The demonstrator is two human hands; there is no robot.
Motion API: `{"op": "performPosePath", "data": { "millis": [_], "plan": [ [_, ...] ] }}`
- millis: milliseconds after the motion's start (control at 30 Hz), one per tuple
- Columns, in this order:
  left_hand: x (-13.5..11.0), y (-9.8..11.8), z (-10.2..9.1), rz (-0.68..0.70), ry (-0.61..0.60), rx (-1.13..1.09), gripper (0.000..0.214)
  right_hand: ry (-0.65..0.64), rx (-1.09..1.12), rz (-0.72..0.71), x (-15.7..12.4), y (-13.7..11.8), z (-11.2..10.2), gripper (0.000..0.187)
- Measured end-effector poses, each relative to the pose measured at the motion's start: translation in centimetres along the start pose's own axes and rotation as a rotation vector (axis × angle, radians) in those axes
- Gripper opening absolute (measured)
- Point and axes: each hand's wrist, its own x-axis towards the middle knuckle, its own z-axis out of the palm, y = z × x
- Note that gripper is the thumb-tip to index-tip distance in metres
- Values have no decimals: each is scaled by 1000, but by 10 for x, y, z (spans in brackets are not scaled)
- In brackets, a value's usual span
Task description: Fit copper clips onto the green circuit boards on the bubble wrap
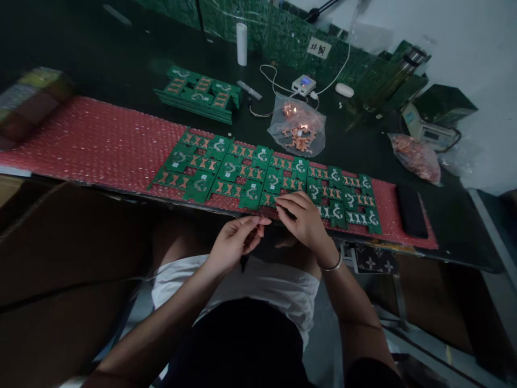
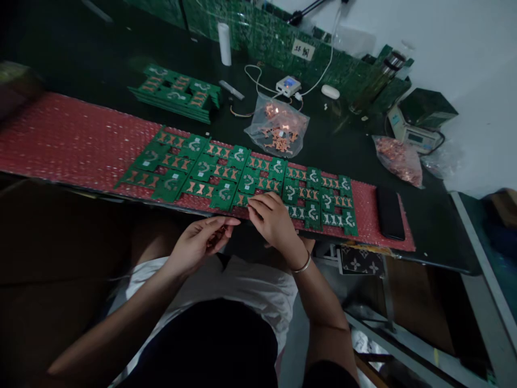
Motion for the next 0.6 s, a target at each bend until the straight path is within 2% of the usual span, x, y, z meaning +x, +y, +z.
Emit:
{"op": "performPosePath", "data": {
  "millis": [133, 400, 600],
  "plan": [
    [-1, 1, -2, -10, 8, -9, 47, -48, -28, -38, 3, 4, 3, 22],
    [0, 3, 0, 16, 9, -18, 44, -108, -121, -23, 7, -1, 2, 23],
    [-1, 5, -1, 18, 11, -27, 44, -120, -153, -41, 8, -3, 3, 23]
  ]
}}
